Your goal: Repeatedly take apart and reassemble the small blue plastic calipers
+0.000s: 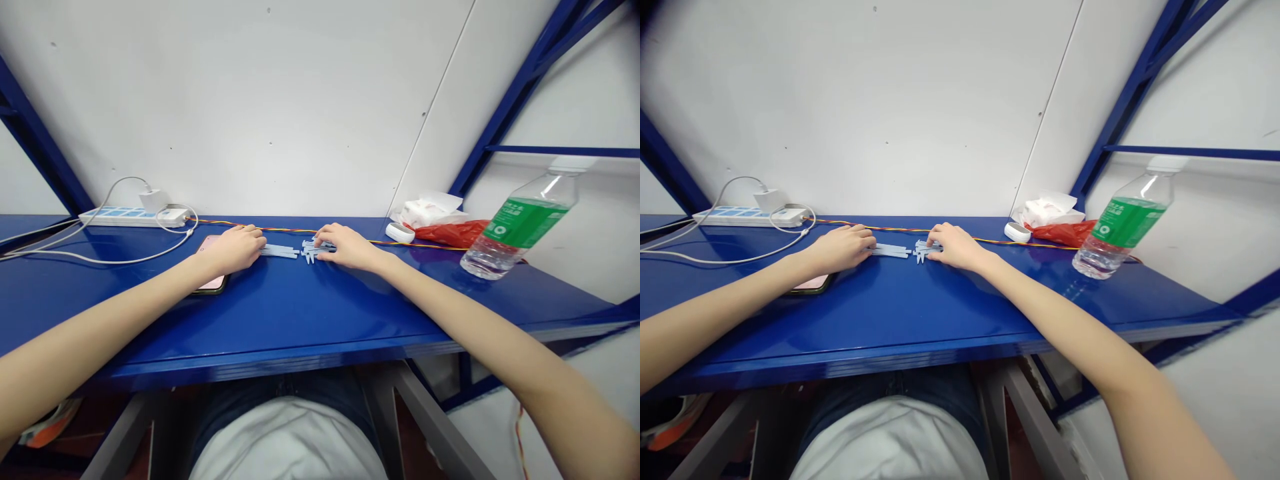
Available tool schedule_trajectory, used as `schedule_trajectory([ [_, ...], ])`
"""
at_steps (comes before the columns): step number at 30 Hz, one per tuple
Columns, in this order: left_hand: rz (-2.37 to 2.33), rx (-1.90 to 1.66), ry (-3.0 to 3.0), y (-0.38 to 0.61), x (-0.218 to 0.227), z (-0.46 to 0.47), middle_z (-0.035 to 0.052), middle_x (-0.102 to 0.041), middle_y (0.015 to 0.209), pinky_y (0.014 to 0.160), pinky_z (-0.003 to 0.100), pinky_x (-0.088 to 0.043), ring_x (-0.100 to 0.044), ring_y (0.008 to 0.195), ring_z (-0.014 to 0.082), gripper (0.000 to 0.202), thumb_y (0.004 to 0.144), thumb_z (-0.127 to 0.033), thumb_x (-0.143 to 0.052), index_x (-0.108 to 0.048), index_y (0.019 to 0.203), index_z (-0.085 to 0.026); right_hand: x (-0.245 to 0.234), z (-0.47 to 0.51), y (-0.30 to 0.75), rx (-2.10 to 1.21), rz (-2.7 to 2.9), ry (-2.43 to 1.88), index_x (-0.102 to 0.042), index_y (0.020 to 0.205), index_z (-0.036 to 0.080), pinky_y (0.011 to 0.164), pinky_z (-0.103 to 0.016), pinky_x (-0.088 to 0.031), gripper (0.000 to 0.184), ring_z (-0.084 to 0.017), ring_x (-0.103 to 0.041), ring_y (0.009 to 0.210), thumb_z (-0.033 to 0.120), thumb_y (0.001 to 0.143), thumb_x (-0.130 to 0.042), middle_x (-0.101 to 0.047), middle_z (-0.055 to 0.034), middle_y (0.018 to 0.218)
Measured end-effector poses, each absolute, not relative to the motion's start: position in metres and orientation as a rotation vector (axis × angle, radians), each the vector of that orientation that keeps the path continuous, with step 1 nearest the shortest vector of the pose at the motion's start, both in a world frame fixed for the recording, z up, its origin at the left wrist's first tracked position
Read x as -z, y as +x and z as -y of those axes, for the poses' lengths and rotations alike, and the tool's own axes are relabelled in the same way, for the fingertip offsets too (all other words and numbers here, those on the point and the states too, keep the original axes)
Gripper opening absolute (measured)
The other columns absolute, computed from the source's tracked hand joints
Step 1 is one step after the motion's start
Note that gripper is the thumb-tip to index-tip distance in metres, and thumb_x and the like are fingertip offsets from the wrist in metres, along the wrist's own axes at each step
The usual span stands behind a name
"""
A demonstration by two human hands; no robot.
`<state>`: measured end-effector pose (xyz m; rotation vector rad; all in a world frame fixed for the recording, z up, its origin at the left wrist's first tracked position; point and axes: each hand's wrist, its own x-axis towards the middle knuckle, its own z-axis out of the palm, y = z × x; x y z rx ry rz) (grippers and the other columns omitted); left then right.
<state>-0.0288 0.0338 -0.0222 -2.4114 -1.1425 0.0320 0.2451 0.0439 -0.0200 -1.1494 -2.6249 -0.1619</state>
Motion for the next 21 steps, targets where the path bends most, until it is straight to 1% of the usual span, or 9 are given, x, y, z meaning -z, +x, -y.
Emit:
schedule_trajectory([
  [4, 1.101, -0.031, -2.399, -0.0296, 0.0231, -0.0346, 0.0109, -0.064, 0.097, 0.082, 0.035, -0.046, -0.058, 0.096, 0.0242, 0.027, 0.088, -0.020, -0.037, -0.064, 0.092, -0.016, 0.0175, -0.0408, 0.2444, 0.159, 2.641, -1.159, -0.065, 0.094, 0.019, 0.088, -0.041, -0.043, 0.015, -0.026, -0.054, 0.103, 0.027, 0.083, -0.060, -0.061, -0.0092, 0.114],
  [10, 1.062, -0.007, -2.409, -0.0306, 0.0236, -0.0362, 0.0107, -0.064, 0.093, 0.079, 0.035, -0.047, -0.059, 0.095, 0.0247, 0.023, 0.087, -0.019, -0.041, -0.064, 0.088, -0.016, 0.0138, -0.0365, 0.2458, 0.067, 2.672, -1.191, -0.065, 0.091, 0.019, 0.088, -0.042, -0.043, 0.013, -0.027, -0.053, 0.102, 0.025, 0.081, -0.060, -0.061, -0.0102, 0.110],
  [16, 1.058, -0.013, -2.419, -0.0300, 0.0211, -0.0352, 0.0096, -0.065, 0.094, 0.081, 0.035, -0.046, -0.058, 0.097, 0.0242, 0.021, 0.088, -0.019, -0.042, -0.063, 0.087, -0.016, 0.0143, -0.0373, 0.2491, -0.049, 2.680, -1.165, -0.065, 0.087, 0.020, 0.088, -0.042, -0.043, 0.011, -0.026, -0.052, 0.104, 0.027, 0.081, -0.059, -0.059, -0.0095, 0.110],
  [21, 1.070, 0.006, -2.410, -0.0307, 0.0151, -0.0305, 0.0090, -0.066, 0.094, 0.080, 0.035, -0.045, -0.059, 0.093, 0.0231, 0.019, 0.087, -0.020, -0.045, -0.063, 0.087, -0.016, 0.0158, -0.0354, 0.2474, 0.023, 2.611, -1.089, -0.061, 0.085, 0.020, 0.083, -0.039, -0.044, 0.009, -0.024, -0.054, 0.099, 0.027, 0.079, -0.060, -0.061, -0.0078, 0.108],
])
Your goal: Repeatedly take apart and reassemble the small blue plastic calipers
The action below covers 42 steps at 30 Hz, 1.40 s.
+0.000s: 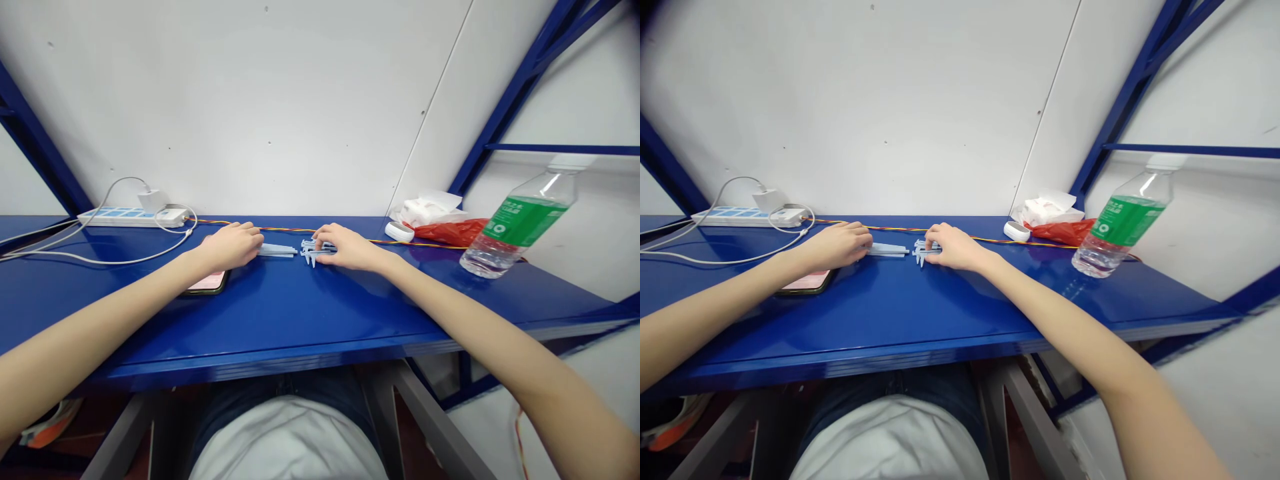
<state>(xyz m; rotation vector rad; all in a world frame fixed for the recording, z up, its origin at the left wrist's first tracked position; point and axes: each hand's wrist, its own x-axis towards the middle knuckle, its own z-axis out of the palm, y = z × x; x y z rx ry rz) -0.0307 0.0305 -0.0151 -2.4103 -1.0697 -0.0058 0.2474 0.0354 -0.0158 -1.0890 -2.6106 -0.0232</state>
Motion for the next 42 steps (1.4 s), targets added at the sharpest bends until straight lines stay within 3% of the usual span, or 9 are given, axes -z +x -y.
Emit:
schedule_trajectory([
  [10, 0.865, 0.145, -2.312, -0.024, 0.012, -0.011, 0.0071, -0.065, 0.084, 0.071, 0.032, -0.044, -0.060, 0.081, 0.0210, 0.020, 0.090, -0.025, -0.045, -0.062, 0.083, -0.016, 0.014, -0.023, 0.236, 0.316, 2.515, -1.092, -0.055, 0.082, 0.020, 0.081, -0.036, -0.042, 0.009, -0.023, -0.055, 0.099, 0.022, 0.076, -0.062, -0.064, -0.0064, 0.104],
  [22, 0.640, 0.251, -2.230, -0.019, 0.016, -0.005, 0.0048, -0.062, 0.074, 0.068, 0.032, -0.041, -0.057, 0.076, 0.0202, 0.018, 0.089, -0.025, -0.048, -0.059, 0.078, -0.017, 0.017, -0.018, 0.232, 0.385, 2.506, -0.837, -0.058, 0.083, 0.019, 0.085, -0.036, -0.040, 0.007, -0.022, -0.056, 0.097, 0.021, 0.077, -0.061, -0.065, -0.0065, 0.106],
  [33, 0.748, 0.237, -2.329, -0.003, 0.012, 0.013, 0.0076, -0.064, 0.080, 0.075, 0.034, -0.042, -0.057, 0.083, 0.0210, 0.027, 0.093, -0.027, -0.039, -0.061, 0.081, -0.018, 0.018, -0.006, 0.224, 0.405, 2.552, -0.776, -0.062, 0.093, 0.019, 0.087, -0.037, -0.039, 0.016, -0.023, -0.054, 0.102, 0.032, 0.085, -0.060, -0.064, -0.0086, 0.110],
  [42, 0.932, 0.238, -2.239, -0.012, 0.009, 0.005, 0.0108, -0.064, 0.093, 0.074, 0.036, -0.044, -0.057, 0.091, 0.0250, 0.031, 0.093, -0.036, -0.039, -0.061, 0.095, -0.014, 0.021, -0.015, 0.229, 0.443, 2.491, -0.824, -0.064, 0.086, 0.020, 0.086, -0.037, -0.037, 0.011, -0.022, -0.054, 0.100, 0.030, 0.085, -0.060, -0.065, -0.0070, 0.107],
])
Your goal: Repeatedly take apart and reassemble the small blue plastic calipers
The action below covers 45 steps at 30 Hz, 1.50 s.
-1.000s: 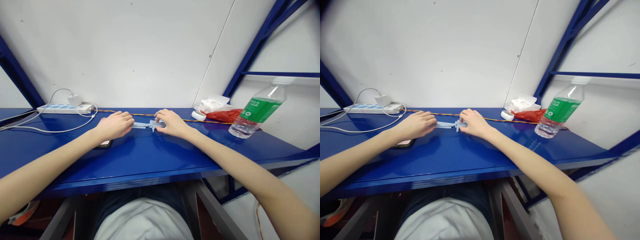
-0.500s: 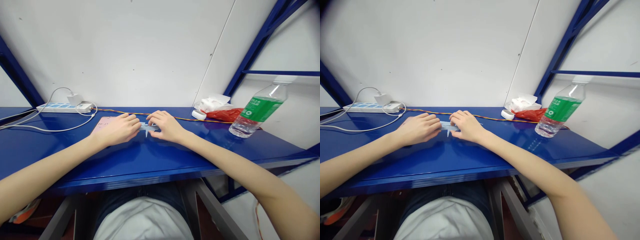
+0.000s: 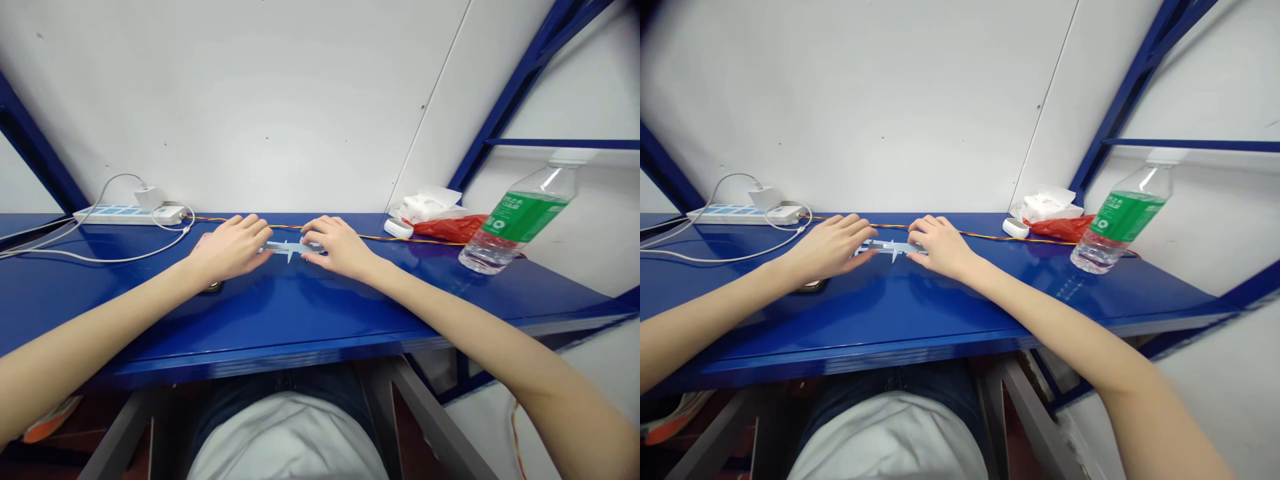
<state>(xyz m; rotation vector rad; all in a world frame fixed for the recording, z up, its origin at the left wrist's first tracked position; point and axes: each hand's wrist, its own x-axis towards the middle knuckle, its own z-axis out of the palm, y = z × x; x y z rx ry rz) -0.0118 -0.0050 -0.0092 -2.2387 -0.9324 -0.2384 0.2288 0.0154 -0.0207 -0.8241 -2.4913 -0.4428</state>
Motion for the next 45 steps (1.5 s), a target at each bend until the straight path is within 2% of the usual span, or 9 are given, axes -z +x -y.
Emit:
schedule_trajectory([
  [9, 0.898, 0.219, -2.440, -0.002, 0.017, 0.015, 0.0089, -0.064, 0.088, 0.079, 0.034, -0.047, -0.059, 0.086, 0.0217, 0.035, 0.093, -0.039, -0.037, -0.062, 0.091, -0.015, 0.021, -0.008, 0.224, 0.455, 2.477, -0.771, -0.064, 0.088, 0.020, 0.085, -0.037, -0.037, 0.010, -0.022, -0.055, 0.098, 0.027, 0.086, -0.057, -0.065, -0.0077, 0.105],
  [14, 1.072, 0.341, -2.459, 0.001, 0.016, 0.017, 0.0098, -0.065, 0.095, 0.084, 0.037, -0.048, -0.059, 0.094, 0.0235, 0.031, 0.091, -0.036, -0.038, -0.060, 0.097, -0.015, 0.021, -0.005, 0.221, 0.479, 2.492, -0.753, -0.066, 0.089, 0.019, 0.085, -0.038, -0.038, 0.013, -0.022, -0.055, 0.096, 0.029, 0.086, -0.058, -0.066, -0.0079, 0.103],
  [19, 1.263, 0.428, -2.538, 0.007, 0.015, 0.019, 0.0060, -0.065, 0.087, 0.077, 0.034, -0.050, -0.059, 0.089, 0.0215, 0.018, 0.084, -0.030, -0.043, -0.056, 0.086, -0.018, 0.023, -0.003, 0.217, 0.550, 2.504, -0.660, -0.067, 0.090, 0.019, 0.087, -0.041, -0.037, 0.014, -0.024, -0.053, 0.099, 0.027, 0.087, -0.056, -0.066, -0.0092, 0.104],
  [29, 1.435, 0.489, -2.546, 0.013, 0.016, 0.021, 0.0054, -0.062, 0.084, 0.073, 0.034, -0.049, -0.059, 0.084, 0.0215, 0.004, 0.076, -0.021, -0.047, -0.049, 0.078, -0.020, 0.028, -0.003, 0.214, 0.600, 2.506, -0.591, -0.067, 0.089, 0.020, 0.089, -0.043, -0.037, 0.015, -0.025, -0.052, 0.103, 0.026, 0.087, -0.053, -0.064, -0.0094, 0.109],
  [36, 1.307, 0.470, -2.527, 0.008, 0.015, 0.019, 0.0054, -0.064, 0.087, 0.073, 0.033, -0.049, -0.058, 0.088, 0.0211, 0.025, 0.066, -0.004, -0.039, -0.050, 0.081, -0.020, 0.028, -0.004, 0.215, 0.568, 2.474, -0.640, -0.066, 0.088, 0.021, 0.087, -0.042, -0.037, 0.015, -0.025, -0.052, 0.103, 0.030, 0.088, -0.055, -0.064, -0.0093, 0.110],
  [40, 1.273, 0.397, -2.407, -0.001, 0.015, 0.014, 0.0102, -0.064, 0.102, 0.078, 0.038, -0.049, -0.056, 0.099, 0.0260, 0.029, 0.072, -0.007, -0.041, -0.055, 0.096, -0.017, 0.026, -0.009, 0.223, 0.537, 2.422, -0.727, -0.066, 0.086, 0.020, 0.087, -0.039, -0.038, 0.014, -0.023, -0.054, 0.100, 0.032, 0.086, -0.059, -0.065, -0.0079, 0.107],
  [42, 1.275, 0.375, -2.305, -0.008, 0.016, 0.010, 0.0133, -0.063, 0.102, 0.079, 0.041, -0.049, -0.056, 0.099, 0.0289, 0.026, 0.077, -0.013, -0.042, -0.056, 0.100, -0.014, 0.024, -0.013, 0.227, 0.490, 2.389, -0.801, -0.065, 0.084, 0.020, 0.088, -0.039, -0.038, 0.013, -0.023, -0.054, 0.100, 0.032, 0.084, -0.062, -0.065, -0.0073, 0.106],
  [45, 1.243, 0.318, -2.245, -0.013, 0.017, 0.005, 0.0135, -0.063, 0.097, 0.080, 0.042, -0.048, -0.056, 0.096, 0.0295, 0.022, 0.081, -0.017, -0.043, -0.059, 0.095, -0.013, 0.023, -0.016, 0.231, 0.412, 2.352, -0.886, -0.065, 0.081, 0.021, 0.089, -0.039, -0.039, 0.010, -0.023, -0.055, 0.100, 0.031, 0.082, -0.064, -0.064, -0.0073, 0.105],
])
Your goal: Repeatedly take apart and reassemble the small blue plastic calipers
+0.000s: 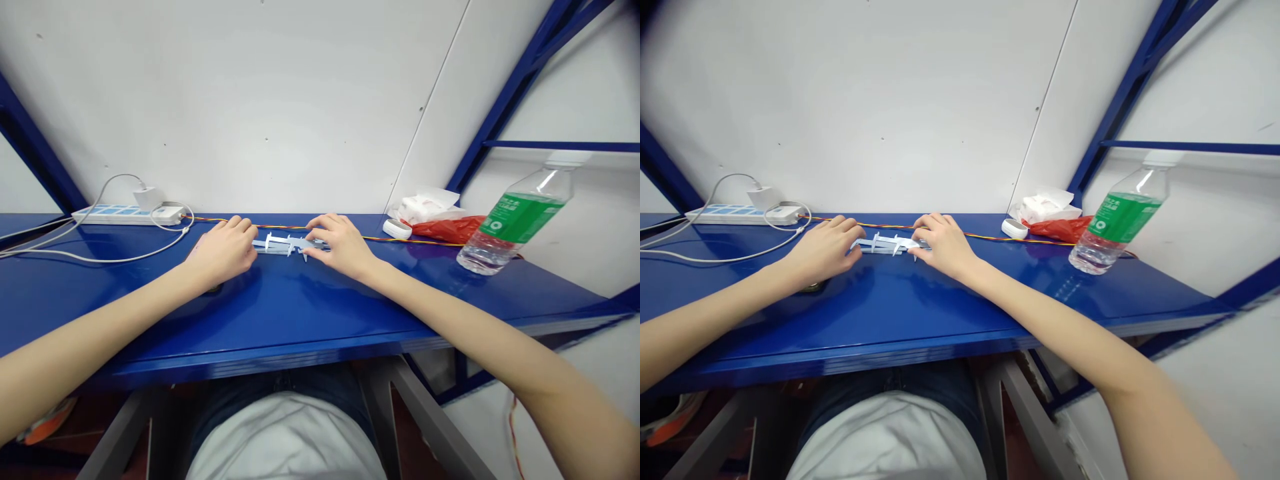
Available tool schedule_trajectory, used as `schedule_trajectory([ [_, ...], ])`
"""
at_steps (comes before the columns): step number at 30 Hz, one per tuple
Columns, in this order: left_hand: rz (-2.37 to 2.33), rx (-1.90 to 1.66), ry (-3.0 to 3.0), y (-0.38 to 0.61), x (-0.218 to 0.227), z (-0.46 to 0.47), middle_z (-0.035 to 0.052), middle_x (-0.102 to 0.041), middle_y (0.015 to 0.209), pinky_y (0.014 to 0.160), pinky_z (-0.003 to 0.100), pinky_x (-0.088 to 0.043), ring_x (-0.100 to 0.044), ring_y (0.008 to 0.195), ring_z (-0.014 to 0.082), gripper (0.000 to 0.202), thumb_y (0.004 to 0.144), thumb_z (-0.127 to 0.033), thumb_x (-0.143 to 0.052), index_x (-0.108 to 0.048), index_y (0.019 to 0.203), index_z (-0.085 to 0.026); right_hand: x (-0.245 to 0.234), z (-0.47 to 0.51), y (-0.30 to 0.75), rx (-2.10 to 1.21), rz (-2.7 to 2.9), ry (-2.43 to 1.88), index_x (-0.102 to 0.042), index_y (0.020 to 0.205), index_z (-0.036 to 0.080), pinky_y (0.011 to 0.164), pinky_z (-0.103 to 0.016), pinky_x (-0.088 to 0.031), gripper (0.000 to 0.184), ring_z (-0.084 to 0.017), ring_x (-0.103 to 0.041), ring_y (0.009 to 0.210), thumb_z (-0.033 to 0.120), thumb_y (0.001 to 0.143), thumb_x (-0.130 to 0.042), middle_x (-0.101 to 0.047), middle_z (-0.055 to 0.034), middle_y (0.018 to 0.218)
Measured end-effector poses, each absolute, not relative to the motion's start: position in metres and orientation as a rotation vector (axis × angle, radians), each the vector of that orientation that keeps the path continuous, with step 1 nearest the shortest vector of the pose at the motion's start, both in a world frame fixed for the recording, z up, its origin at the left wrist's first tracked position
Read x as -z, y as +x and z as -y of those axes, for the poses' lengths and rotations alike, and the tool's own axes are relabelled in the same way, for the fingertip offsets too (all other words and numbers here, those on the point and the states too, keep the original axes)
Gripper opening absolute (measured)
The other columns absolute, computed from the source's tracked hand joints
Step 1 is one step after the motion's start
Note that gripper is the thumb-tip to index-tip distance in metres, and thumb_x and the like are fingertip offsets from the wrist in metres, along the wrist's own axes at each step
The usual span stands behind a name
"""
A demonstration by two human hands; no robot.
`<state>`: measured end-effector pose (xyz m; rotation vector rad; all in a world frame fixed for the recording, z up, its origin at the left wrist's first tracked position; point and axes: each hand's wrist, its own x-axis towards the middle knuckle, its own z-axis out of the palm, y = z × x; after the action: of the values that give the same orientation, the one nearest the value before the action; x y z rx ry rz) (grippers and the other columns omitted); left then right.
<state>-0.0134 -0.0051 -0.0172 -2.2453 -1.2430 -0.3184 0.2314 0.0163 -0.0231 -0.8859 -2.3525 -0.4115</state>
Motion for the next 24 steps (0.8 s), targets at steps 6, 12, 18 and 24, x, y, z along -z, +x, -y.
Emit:
schedule_trajectory([
  [6, 0.937, 0.152, -2.452, -0.002, 0.018, 0.016, 0.0086, -0.062, 0.090, 0.077, 0.035, -0.046, -0.056, 0.090, 0.0230, 0.021, 0.088, -0.019, -0.040, -0.061, 0.093, -0.016, 0.026, -0.011, 0.226, 0.243, 2.406, -0.816, -0.065, 0.081, 0.020, 0.089, -0.040, -0.040, 0.011, -0.022, -0.054, 0.102, 0.030, 0.081, -0.066, -0.063, -0.0075, 0.108],
  [12, 1.042, 0.111, -2.383, -0.006, 0.022, 0.005, 0.0119, -0.062, 0.098, 0.079, 0.037, -0.046, -0.056, 0.097, 0.0263, 0.026, 0.090, -0.022, -0.040, -0.063, 0.099, -0.013, 0.023, -0.007, 0.227, 0.026, 2.603, -0.802, -0.065, 0.076, 0.019, 0.095, -0.043, -0.039, 0.018, -0.025, -0.051, 0.110, 0.036, 0.080, -0.067, -0.058, -0.0094, 0.118],
  [18, 1.147, -0.028, -2.387, -0.021, 0.024, -0.020, 0.0124, -0.062, 0.107, 0.088, 0.038, -0.046, -0.055, 0.104, 0.0269, 0.030, 0.090, -0.027, -0.041, -0.064, 0.104, -0.014, 0.019, -0.012, 0.231, 0.070, 2.653, -0.945, -0.066, 0.090, 0.019, 0.095, -0.044, -0.039, 0.023, -0.026, -0.051, 0.109, 0.041, 0.083, -0.062, -0.058, -0.0102, 0.118],
  [24, 1.166, -0.034, -2.432, -0.027, 0.023, -0.033, 0.0110, -0.063, 0.099, 0.082, 0.036, -0.046, -0.057, 0.100, 0.0259, 0.027, 0.089, -0.022, -0.039, -0.065, 0.093, -0.015, 0.021, -0.032, 0.248, 0.099, 2.614, -1.237, -0.065, 0.093, 0.019, 0.087, -0.045, -0.042, 0.018, -0.029, -0.051, 0.104, 0.031, 0.084, -0.057, -0.059, -0.0117, 0.113],
])
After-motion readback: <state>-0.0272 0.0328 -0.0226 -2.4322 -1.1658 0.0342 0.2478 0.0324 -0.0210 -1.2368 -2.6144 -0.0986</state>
